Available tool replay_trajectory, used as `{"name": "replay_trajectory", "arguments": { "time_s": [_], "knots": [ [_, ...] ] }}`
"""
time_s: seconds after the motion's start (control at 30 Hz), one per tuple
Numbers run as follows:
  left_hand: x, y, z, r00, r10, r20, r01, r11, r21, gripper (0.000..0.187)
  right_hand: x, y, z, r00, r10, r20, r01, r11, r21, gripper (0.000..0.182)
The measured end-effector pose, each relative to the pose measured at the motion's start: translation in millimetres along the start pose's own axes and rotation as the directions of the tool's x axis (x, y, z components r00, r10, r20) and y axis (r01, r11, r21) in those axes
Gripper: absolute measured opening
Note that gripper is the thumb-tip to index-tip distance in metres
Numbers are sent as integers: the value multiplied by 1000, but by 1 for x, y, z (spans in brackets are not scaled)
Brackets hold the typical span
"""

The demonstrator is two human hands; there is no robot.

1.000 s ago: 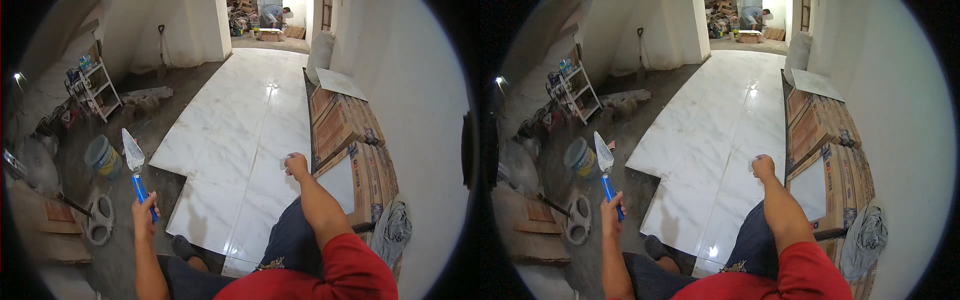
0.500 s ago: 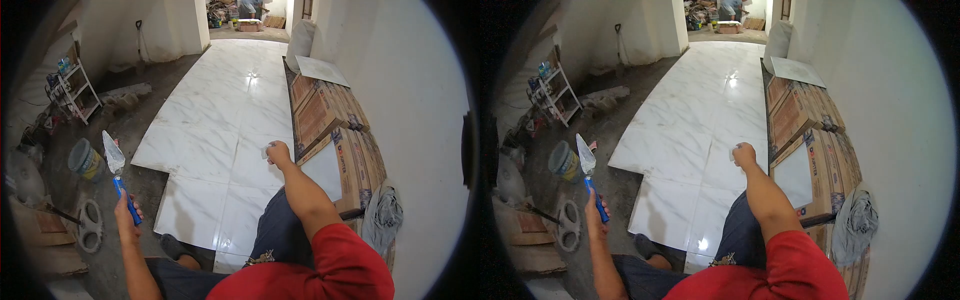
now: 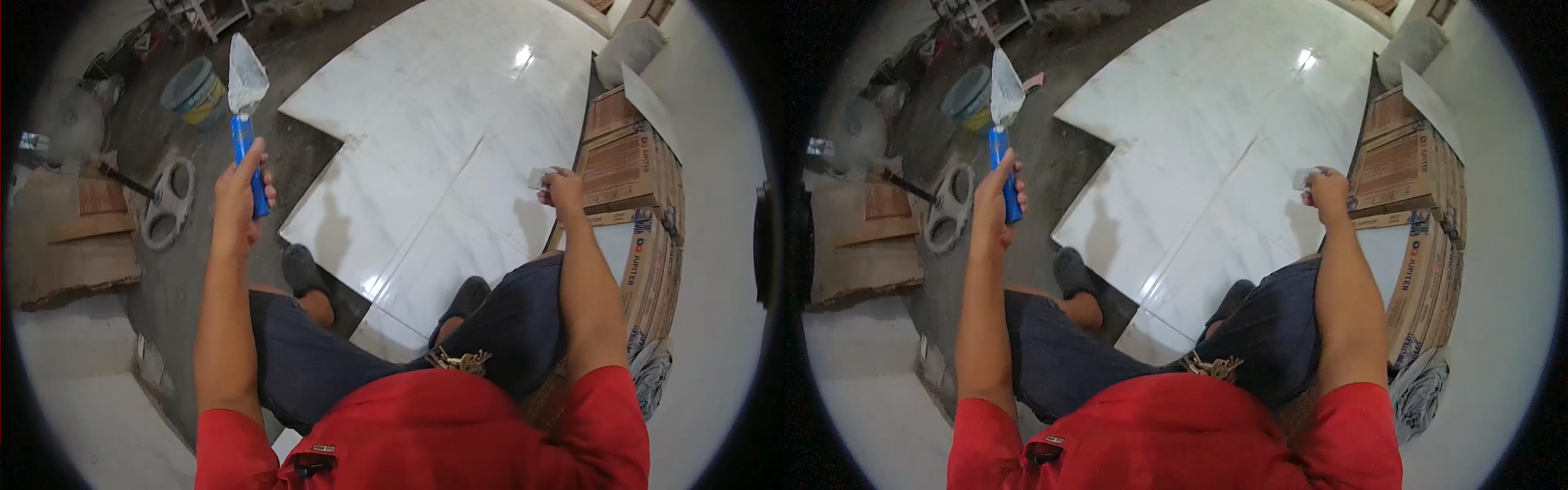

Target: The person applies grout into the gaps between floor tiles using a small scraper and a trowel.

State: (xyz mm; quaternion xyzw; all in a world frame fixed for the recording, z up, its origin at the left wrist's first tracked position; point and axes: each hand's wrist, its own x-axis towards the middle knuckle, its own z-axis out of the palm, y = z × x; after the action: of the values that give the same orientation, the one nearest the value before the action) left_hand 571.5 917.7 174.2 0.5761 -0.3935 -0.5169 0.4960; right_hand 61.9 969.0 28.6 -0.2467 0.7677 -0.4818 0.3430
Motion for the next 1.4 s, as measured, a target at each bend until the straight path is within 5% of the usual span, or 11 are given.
{"name": "replay_trajectory", "arguments": {
  "time_s": [0.5, 0.67, 0.87, 1.03, 1.27, 1.37, 1.4],
  "knots": [
    [-9, 0, 4, 994, 101, 27, -104, 987, 121, 30, 2, -5, 17, 997, -71, 32, 69, 996, 51, 44],
    [-36, 24, 8, 995, 14, 95, -25, 993, 115, 29, -5, -14, 22, 994, -109, 28, 106, 991, 83, 41],
    [-58, 70, 39, 988, 65, 139, -90, 978, 187, 31, -12, -23, 35, 983, -138, 121, 148, 987, -71, 43],
    [-54, 67, 72, 983, 43, 178, -84, 969, 233, 29, 12, -28, 49, 992, -5, 124, 4, 1000, 9, 38],
    [51, 41, 139, 940, -125, 319, 16, 946, 323, 27, 114, -39, 36, 999, 46, -17, -45, 999, 24, 39],
    [139, 32, 192, 921, -31, 388, -133, 912, 388, 27, 182, -29, 22, 986, 130, -102, -127, 991, 32, 36],
    [167, 31, 208, 906, 39, 422, -235, 875, 424, 28, 214, -29, 11, 996, 20, 90, 39, 793, -608, 36]
  ]
}}
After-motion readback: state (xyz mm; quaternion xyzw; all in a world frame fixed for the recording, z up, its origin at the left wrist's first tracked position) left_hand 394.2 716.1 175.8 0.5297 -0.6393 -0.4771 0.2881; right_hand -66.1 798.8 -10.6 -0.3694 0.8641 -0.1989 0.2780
